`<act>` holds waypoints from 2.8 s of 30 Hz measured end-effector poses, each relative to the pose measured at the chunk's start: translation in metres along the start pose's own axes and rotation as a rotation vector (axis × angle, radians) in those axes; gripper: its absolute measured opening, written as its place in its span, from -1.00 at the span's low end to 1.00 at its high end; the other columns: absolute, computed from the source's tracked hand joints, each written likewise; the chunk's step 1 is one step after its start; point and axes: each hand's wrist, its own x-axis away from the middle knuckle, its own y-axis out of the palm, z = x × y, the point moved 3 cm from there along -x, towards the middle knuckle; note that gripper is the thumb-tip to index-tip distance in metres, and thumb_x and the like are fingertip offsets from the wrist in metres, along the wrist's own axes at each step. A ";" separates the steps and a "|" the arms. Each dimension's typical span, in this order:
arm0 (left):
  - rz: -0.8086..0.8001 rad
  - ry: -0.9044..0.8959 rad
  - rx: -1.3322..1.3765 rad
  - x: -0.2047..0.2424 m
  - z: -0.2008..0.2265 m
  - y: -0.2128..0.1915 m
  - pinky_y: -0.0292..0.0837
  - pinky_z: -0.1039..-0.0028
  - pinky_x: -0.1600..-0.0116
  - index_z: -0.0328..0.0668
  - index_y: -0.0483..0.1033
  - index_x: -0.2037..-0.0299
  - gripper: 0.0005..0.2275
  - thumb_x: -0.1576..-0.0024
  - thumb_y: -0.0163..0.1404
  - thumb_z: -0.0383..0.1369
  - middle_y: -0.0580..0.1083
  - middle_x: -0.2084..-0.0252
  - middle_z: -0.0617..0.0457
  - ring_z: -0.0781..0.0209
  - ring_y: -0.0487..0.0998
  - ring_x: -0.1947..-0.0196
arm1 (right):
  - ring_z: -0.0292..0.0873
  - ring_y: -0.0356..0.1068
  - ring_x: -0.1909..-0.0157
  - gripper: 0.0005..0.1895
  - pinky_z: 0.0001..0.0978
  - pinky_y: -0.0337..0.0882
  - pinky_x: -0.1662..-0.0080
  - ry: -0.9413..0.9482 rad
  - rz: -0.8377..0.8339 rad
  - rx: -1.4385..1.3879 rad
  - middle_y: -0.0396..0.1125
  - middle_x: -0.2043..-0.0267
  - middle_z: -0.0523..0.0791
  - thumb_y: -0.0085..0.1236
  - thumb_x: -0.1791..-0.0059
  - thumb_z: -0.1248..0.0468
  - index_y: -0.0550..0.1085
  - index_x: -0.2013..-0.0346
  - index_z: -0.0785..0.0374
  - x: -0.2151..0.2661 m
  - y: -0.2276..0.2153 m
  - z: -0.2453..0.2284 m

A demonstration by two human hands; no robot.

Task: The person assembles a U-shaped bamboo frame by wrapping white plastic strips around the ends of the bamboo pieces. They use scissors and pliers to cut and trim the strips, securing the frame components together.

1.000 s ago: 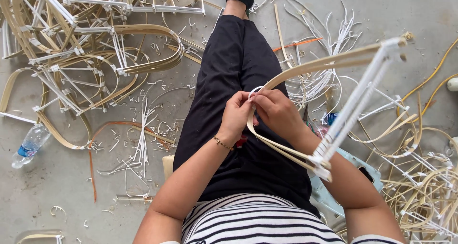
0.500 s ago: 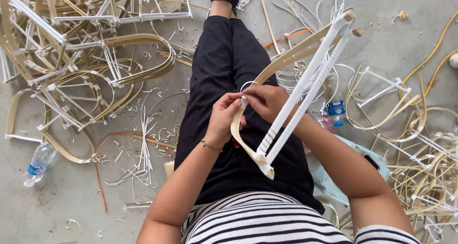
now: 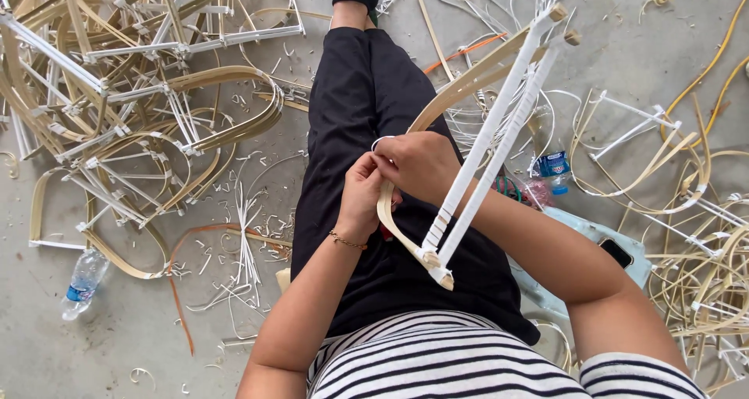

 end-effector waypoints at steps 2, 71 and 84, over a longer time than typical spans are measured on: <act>-0.014 -0.012 0.013 0.001 -0.001 -0.001 0.37 0.55 0.59 -0.37 0.43 0.11 -0.88 -0.38 -0.08 -0.44 0.47 0.44 -0.02 0.32 0.49 0.65 | -0.04 0.50 0.34 -0.83 -0.22 0.45 0.28 -0.113 0.019 0.144 0.46 0.44 -0.10 0.22 0.00 0.17 0.57 0.39 0.20 0.001 -0.005 -0.001; -0.003 -0.104 0.165 -0.001 -0.003 -0.003 0.44 0.54 0.58 -0.37 0.37 0.00 -0.80 -0.33 -0.03 -0.36 0.43 0.39 0.01 0.27 0.56 0.58 | 0.04 0.51 0.21 -0.84 -0.15 0.51 0.20 -0.222 -0.187 0.066 0.48 0.23 -0.07 0.20 0.04 0.25 0.58 0.18 0.15 0.003 -0.011 0.022; 0.052 -0.061 -0.017 0.005 0.010 0.013 0.45 0.56 0.58 -0.36 0.38 0.08 -0.86 -0.37 -0.14 -0.40 0.49 0.41 0.01 0.34 0.52 0.63 | -0.04 0.50 0.24 -0.73 -0.22 0.47 0.18 -0.383 0.046 0.121 0.42 0.34 -0.08 0.19 0.03 0.30 0.45 0.04 0.24 0.010 -0.007 0.018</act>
